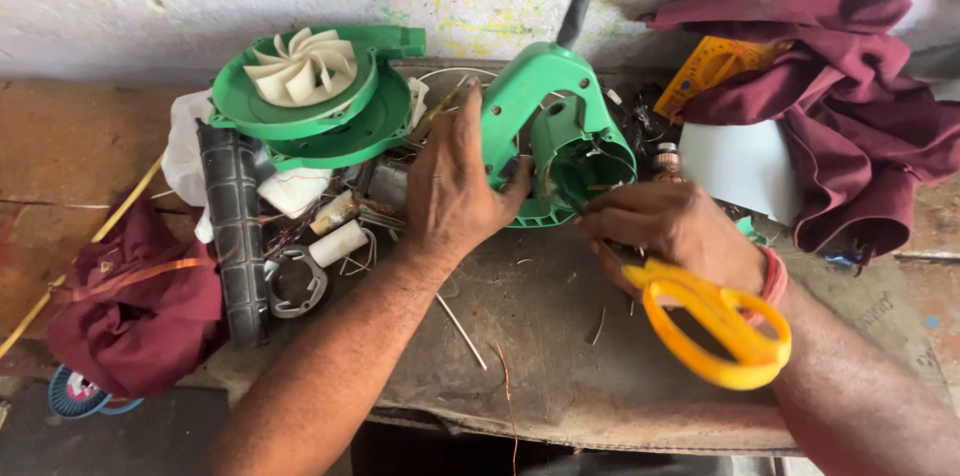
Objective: The person disassembles a green handheld electric fan, removes the fan blade, and cleans the internal housing and components using a maroon cloth and yellow scissors. They wipe the interior surfaces and fan blade repeatedly, then reassemble the unit.
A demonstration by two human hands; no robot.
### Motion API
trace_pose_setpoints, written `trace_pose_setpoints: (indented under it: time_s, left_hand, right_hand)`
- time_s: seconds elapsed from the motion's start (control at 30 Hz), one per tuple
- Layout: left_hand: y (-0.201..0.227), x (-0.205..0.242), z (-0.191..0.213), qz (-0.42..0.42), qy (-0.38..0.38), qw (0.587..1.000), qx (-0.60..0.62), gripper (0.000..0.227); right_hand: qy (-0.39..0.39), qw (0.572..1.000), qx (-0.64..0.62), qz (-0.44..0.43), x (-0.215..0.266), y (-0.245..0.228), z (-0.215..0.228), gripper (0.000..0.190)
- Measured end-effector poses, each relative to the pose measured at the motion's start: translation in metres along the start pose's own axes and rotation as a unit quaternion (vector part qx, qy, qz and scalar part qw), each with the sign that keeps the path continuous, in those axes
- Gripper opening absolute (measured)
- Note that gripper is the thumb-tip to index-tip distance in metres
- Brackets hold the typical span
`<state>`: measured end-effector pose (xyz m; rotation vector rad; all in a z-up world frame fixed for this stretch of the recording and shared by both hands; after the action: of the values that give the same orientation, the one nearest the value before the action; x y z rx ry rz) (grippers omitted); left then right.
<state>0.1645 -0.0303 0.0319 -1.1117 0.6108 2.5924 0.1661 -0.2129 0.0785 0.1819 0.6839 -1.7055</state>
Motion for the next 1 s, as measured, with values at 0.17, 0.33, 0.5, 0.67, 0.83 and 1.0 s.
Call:
trace_pose_setpoints:
  time_s: [0.17, 0.33, 0.5, 0.67, 0.83, 1.0]
  left_hand:
    - [0.005, 0.0, 0.004, 0.0, 0.018, 1.0, -0.002, 0.094]
    - [0.005, -0.001, 0.007, 0.006, 0.021, 1.0, -0.004, 0.097]
    - [0.004, 0.004, 0.006, 0.009, 0.026, 1.0, 0.009, 0.098]
    - [0.002, 0.003, 0.003, 0.012, 0.021, 1.0, -0.009, 0.104]
    - [0.002, 0.003, -0.002, 0.001, 0.026, 1.0, -0.008, 0.11]
    - [-0.002, 0.006, -0.007, 0.024, -0.002, 1.0, -0.009, 0.106]
  right_hand:
    - [-0.014, 0.998, 0.04, -0.039, 0.003, 0.006, -0.016, 0.026]
    - [-0.006, 0.997, 0.071, 0.004, 0.004, 0.006, -0.017, 0.026]
    - [-0.038, 0.991, 0.128, -0.016, -0.001, 0.008, -0.022, 0.033]
    - [0.015, 0.998, 0.057, 0.021, -0.001, 0.001, -0.002, 0.022]
    - [-0.014, 0.999, 0.033, -0.038, -0.004, 0.013, -0.012, 0.023]
    - [-0.003, 0.989, 0.122, 0.08, -0.003, -0.005, -0.009, 0.02]
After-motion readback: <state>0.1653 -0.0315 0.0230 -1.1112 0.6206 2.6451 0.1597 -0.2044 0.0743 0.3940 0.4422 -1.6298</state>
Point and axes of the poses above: each hand's wrist, its own x-axis away from the middle knuckle, its own z-axis out of the back of the hand, y = z × x, the point moved 8 cm from there along -x, towards the middle knuckle, and after that the axes turned 1 degree about -y, right-handed, at the moved point
